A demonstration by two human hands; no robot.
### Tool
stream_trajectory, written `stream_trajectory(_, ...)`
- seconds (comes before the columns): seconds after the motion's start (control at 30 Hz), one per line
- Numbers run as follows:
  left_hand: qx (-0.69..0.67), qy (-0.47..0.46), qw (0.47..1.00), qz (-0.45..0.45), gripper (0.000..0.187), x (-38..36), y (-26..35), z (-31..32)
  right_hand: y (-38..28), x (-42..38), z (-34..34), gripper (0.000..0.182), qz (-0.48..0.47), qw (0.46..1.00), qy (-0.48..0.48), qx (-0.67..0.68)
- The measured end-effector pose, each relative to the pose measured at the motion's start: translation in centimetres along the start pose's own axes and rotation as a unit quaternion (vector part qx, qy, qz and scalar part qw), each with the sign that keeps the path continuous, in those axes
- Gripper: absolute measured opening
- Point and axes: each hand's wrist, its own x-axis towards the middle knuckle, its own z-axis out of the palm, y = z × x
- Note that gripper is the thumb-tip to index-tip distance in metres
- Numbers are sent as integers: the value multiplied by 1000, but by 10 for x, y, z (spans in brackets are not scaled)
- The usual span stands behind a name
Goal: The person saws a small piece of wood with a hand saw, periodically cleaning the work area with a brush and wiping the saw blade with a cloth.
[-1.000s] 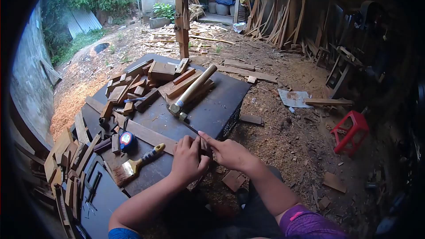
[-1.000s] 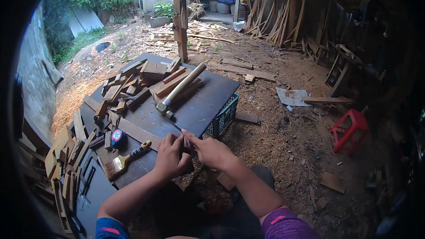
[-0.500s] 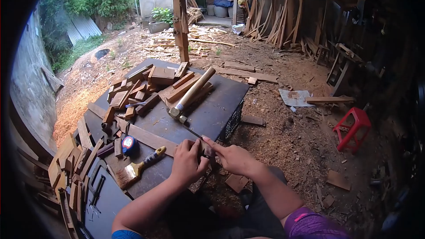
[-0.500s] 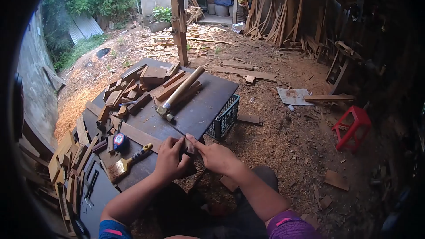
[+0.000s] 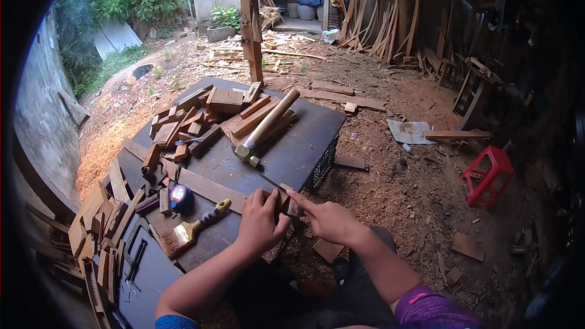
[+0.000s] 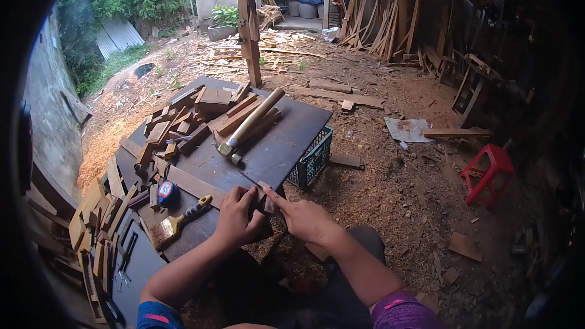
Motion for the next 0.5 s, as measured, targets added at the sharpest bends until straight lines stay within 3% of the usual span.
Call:
stream_trajectory(0.17, -2, -2, 1000, -29, 59, 1, 4, 3, 1, -37, -19, 69, 42, 998, -38, -30)
stream_trajectory(0.37, 2, -11, 1000, -1, 59, 1, 0, -1, 0, 18, -3, 70, -30, 999, -1, -17)
stream_trajectory(0.43, 10, -9, 1000, -3, 60, 2, 1, -4, -7, 4, -9, 70, -29, 999, -3, -40)
stream_trajectory(0.5, -13, -11, 1000, -17, 60, 1, 4, -4, -15, -24, -29, 72, 60, 995, -72, -42)
